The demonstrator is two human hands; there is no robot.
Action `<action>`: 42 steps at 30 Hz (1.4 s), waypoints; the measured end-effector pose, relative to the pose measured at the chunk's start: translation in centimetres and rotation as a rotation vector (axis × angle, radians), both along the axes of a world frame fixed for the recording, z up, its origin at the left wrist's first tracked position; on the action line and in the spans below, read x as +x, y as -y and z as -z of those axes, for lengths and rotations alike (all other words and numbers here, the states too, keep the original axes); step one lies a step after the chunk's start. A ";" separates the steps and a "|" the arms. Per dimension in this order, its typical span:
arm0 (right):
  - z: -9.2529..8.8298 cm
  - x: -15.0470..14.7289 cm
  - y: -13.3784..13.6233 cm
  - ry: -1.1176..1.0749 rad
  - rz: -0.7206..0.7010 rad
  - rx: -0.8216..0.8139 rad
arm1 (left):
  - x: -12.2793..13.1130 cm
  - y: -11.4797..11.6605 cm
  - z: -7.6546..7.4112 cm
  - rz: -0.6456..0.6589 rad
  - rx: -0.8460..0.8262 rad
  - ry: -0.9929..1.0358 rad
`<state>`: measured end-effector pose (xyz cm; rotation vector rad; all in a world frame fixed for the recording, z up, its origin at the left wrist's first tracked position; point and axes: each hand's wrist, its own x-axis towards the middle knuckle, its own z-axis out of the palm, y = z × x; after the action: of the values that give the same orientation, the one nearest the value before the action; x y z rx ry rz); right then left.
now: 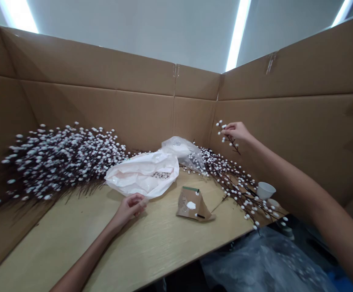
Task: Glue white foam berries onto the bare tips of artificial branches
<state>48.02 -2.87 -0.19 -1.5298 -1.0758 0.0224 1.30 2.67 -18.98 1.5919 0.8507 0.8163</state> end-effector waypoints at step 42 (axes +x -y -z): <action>14.1 -25.5 -2.4 -0.690 -0.612 0.142 | 4.6 3.5 2.1 0.245 0.181 -0.099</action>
<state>22.49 -0.44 -14.27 -0.8986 -0.9058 0.8179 5.87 -0.82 -21.07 1.8666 0.6484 0.6577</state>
